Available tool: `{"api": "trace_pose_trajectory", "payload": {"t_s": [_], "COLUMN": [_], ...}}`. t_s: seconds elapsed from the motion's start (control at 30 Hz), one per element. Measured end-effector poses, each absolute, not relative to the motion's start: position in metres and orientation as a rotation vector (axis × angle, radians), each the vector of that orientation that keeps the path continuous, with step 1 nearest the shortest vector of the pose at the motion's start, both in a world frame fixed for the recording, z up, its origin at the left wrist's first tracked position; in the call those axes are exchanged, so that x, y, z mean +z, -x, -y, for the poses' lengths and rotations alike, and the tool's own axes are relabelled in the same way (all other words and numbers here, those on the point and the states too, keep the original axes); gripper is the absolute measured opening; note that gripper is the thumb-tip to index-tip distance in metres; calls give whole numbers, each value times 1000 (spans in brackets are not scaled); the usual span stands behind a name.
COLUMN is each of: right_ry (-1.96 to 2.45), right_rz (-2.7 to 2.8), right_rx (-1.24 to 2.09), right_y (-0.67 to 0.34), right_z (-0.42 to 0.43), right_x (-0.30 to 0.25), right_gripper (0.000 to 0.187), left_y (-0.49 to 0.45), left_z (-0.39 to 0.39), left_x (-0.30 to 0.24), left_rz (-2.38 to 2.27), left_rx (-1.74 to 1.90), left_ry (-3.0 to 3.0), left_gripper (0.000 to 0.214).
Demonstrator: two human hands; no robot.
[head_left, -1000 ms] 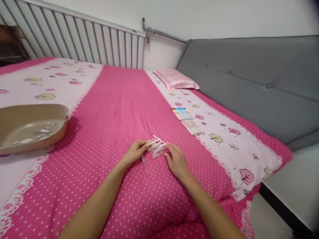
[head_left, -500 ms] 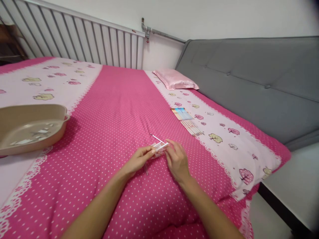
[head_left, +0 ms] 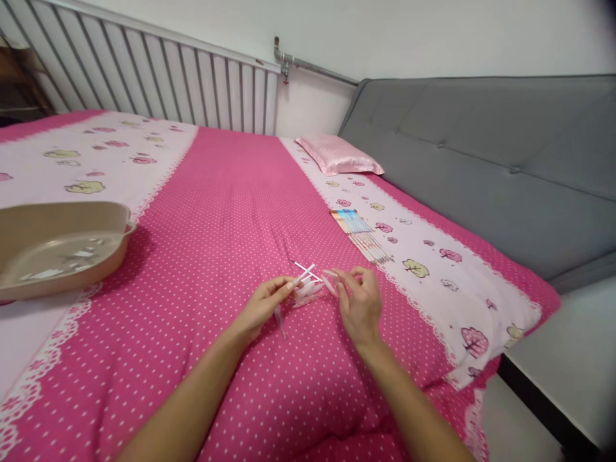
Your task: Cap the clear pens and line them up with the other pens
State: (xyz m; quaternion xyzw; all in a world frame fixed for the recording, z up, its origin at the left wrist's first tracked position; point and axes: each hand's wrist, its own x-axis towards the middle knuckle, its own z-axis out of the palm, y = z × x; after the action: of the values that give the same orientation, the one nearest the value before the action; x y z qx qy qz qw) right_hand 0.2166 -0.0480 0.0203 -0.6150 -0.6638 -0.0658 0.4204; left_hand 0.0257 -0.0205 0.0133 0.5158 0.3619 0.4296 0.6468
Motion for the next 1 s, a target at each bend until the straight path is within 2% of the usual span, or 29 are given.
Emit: {"api": "trace_pose_trajectory", "payload": {"t_s": [0.17,0.3,0.63,1.0], "right_ry": [1383,1312,1231,1206], "right_rz": [1275,1084,1057,1084], "right_rx": [475,711,776,782], "right_y": [-218,-216,-214,-214], "right_z": [51,51,51,48], "right_x": [26,24,23,18], "right_gripper": [26,34,34,33], "left_y": [-28,-31,-29,-30], "left_z": [19,18,12,14], "left_x": [9,5,-7,-7], "left_rz": [-867,-878,-946,-919], "left_rx": [994,953,918,886], "left_ry": [-1229,-1362,-1571,-1566], "left_gripper": [30,34,30,35]}}
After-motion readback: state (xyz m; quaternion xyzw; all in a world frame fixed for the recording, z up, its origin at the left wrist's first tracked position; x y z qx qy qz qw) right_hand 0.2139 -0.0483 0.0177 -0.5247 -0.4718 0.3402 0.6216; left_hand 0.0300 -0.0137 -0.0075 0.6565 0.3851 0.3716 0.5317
